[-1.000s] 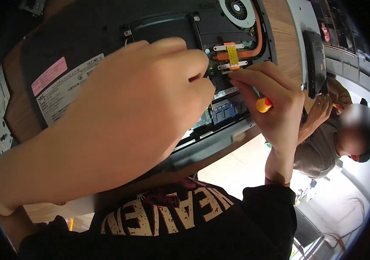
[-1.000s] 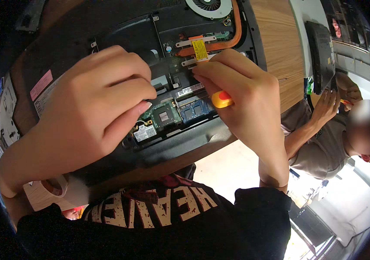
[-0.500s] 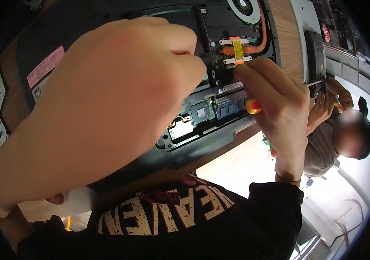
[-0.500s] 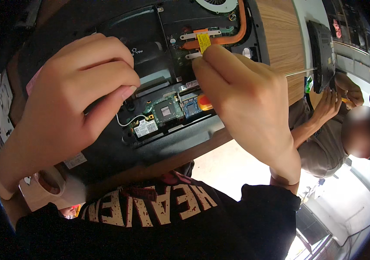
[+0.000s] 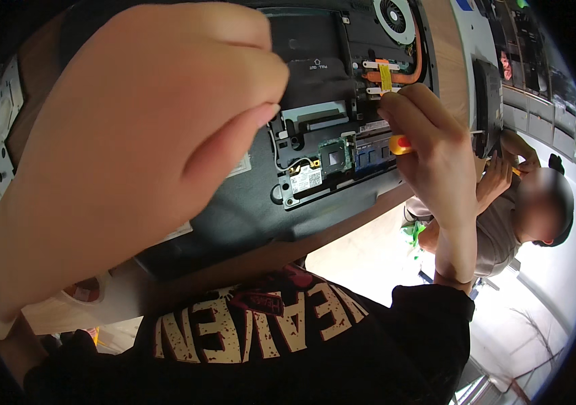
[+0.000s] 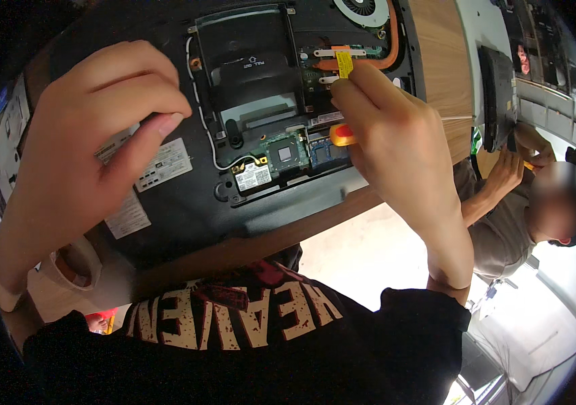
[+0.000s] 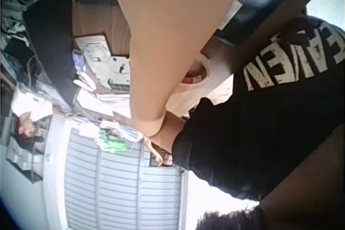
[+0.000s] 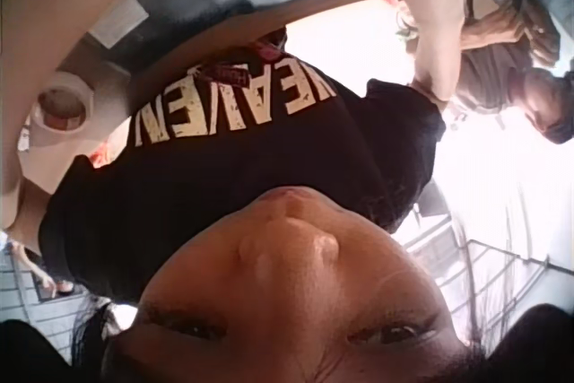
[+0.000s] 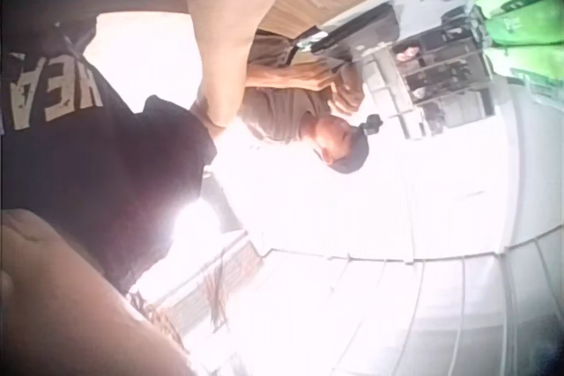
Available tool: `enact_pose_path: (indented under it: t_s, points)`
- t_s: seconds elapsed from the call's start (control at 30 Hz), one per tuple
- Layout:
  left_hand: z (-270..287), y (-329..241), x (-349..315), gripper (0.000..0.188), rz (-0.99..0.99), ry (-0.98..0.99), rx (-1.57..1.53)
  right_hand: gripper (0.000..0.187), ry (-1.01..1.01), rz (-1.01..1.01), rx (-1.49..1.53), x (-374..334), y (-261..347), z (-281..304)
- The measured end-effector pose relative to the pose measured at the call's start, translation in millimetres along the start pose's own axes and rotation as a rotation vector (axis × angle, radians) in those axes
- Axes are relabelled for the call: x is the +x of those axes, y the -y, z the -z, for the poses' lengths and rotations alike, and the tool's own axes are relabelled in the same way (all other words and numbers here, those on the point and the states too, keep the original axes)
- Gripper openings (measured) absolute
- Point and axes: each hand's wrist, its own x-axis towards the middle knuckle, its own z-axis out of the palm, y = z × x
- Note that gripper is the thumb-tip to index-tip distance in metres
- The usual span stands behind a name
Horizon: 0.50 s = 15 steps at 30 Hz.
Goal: The person uses a screwdriver to secure internal components of a laptop, picks up small screws from a roll of tape, and then positions and presses down the laptop's back cover.
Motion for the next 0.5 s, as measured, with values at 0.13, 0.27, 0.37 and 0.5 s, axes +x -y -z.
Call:
enact_pose_path:
  t_s: [0.13,0.27,0.37,0.5]
  points:
    - [20,1,-21,0.005,0.045,0.033,0.059,0.027,-0.008,-0.034,0.052,0,2,-1]
    - [33,9,-47,0.007,0.122,0.0,0.023,0.022,0.001,-0.031,-0.02,-1,-2,-3]
    - [46,-6,-68,0.008,0.278,-0.034,0.075,0.024,0.08,-0.089,-0.011,1,-4,1]
    - [52,-16,-85,0.007,0.393,-0.076,0.125,0.021,0.079,-0.071,-0.043,-2,-9,-2]
